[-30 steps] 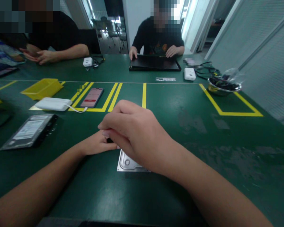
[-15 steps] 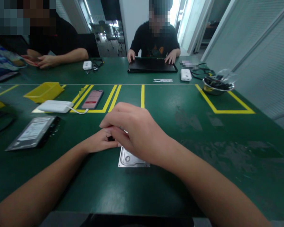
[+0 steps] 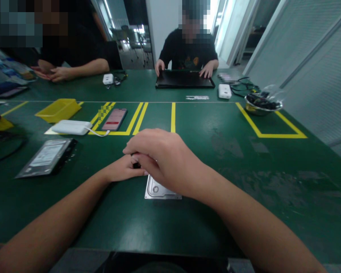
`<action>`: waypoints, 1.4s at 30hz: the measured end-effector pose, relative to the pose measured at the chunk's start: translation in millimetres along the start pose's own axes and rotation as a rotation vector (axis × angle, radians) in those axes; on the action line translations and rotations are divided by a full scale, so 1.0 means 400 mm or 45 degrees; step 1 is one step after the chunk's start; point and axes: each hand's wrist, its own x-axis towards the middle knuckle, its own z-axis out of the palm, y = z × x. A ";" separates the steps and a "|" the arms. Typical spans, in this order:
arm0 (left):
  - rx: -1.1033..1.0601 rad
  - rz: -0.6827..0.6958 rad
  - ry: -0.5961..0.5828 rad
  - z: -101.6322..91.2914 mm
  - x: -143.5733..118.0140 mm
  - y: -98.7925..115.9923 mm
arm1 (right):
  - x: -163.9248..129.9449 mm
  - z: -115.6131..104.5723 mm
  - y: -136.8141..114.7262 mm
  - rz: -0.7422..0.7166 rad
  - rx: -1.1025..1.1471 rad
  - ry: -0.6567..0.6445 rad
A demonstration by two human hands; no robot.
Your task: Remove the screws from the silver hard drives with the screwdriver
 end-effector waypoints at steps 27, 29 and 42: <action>0.001 0.026 0.029 0.004 -0.002 -0.007 | 0.000 -0.009 0.001 0.044 -0.057 -0.060; -0.003 0.022 0.019 0.003 -0.002 -0.008 | -0.001 -0.009 0.002 0.041 -0.050 -0.061; -0.099 0.016 0.015 0.000 0.003 -0.004 | 0.000 -0.014 0.002 0.039 -0.024 -0.033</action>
